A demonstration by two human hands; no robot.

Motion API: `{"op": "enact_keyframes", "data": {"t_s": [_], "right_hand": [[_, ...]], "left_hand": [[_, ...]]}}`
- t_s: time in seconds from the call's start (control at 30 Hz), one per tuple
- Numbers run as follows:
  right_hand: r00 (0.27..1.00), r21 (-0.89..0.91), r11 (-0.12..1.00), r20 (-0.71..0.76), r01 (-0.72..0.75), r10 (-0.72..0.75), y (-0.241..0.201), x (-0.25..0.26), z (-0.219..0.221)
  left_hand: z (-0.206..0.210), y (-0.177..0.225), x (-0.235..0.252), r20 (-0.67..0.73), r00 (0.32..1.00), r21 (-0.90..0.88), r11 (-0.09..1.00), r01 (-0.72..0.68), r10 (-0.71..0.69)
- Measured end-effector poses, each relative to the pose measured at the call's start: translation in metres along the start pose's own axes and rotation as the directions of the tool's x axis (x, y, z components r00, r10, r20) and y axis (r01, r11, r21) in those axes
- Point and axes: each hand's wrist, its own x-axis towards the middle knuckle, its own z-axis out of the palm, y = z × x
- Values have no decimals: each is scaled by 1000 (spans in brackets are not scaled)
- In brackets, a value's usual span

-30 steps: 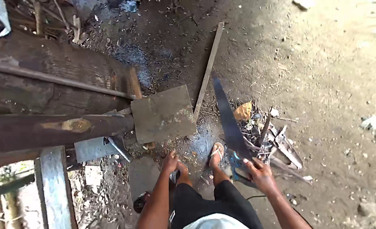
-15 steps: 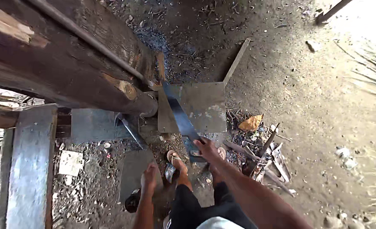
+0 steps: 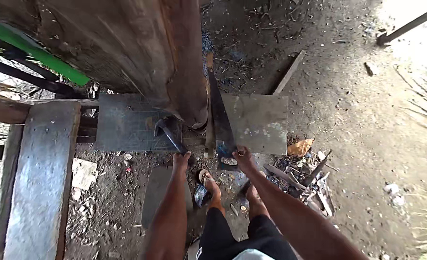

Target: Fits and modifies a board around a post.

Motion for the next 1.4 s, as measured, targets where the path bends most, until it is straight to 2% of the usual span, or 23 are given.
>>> {"op": "enact_keyframes", "data": {"t_s": [0.1, 0.17, 0.23, 0.3, 0.4, 0.47, 0.53, 0.6, 0.67, 0.7, 0.77, 0.8, 0.83, 0.9, 1.0, 1.03, 1.1, 1.2, 1.27, 1.33, 1.4], "right_hand": [[996, -53, 997, -66, 61, -65, -7, -18, -6], [984, -63, 989, -109, 136, -142, -17, -35, -4], [968, -14, 970, -55, 244, -245, -32, -52, 1], [941, 115, 942, 89, 315, -325, -49, -68, 9], [893, 205, 947, 330, 249, -306, -68, -89, 17], [864, 188, 965, 438, 181, -248, -67, -101, 18], [855, 172, 977, 479, 130, -198, -58, -113, 15], [877, 194, 977, 451, 84, -165, -46, -123, 9], [935, 324, 946, 340, -14, -103, -29, -118, -4], [961, 441, 895, 269, -62, -66, -19, -107, -18], [995, 625, 777, 99, -75, 17, 5, -76, -55], [998, 668, 742, 34, -59, 48, 20, -54, -76], [997, 705, 707, 7, -58, 74, 31, -34, -100], [995, 776, 630, -29, -35, 91, 47, 1, -153], [999, 839, 544, -13, 28, -30, 71, 47, -230], [997, 815, 579, 31, 15, -69, 78, 62, -255], [987, 691, 723, 116, 2, -113, 90, 97, -295], [980, 336, 938, 142, 88, -143, 103, 151, -331], [965, 209, 974, 225, 87, -135, 106, 182, -347], [934, 201, 977, 331, 71, -136, 108, 209, -360], [910, 246, 969, 394, 34, -132, 106, 231, -369]], "left_hand": [[2, 16, 3, 23, 999, 53, 998, 28, -29], [6, 20, 1, 3, 999, 47, 997, -53, 52], [8, 23, -17, -34, 985, -6, 986, -167, 167], [5, 11, -55, -5, 970, -6, 970, -243, 243], [10, -32, -138, 65, 959, 22, 960, -278, 276], [19, -55, -189, 58, 965, 137, 955, -263, 257], [33, -75, -217, 35, 961, 302, 914, -272, 275], [49, -89, -227, 85, 941, 444, 833, -329, 327], [65, -95, -218, 254, 900, 520, 734, -436, 355], [73, -91, -206, 394, 849, 518, 678, -521, 352], [97, -74, -176, 604, 692, 446, 552, -704, 395], [114, -64, -158, 638, 619, 413, 475, -777, 458], [133, -49, -140, 637, 575, 406, 411, -816, 514], [178, -5, -110, 594, 561, 477, 309, -823, 577], [258, 60, -69, 560, 618, 611, 230, -758, 552], [286, 70, -50, 536, 610, 629, 205, -750, 584], [334, 80, -11, 474, 571, 680, 134, -721, 670], [382, 85, 33, 385, 562, 792, 50, -609, 732], [397, 76, 56, 324, 529, 866, -22, -499, 784], [402, 72, 60, 298, 525, 908, -67, -413, 797], [403, 70, 59, 287, 522, 917, -73, -393, 803]]}}
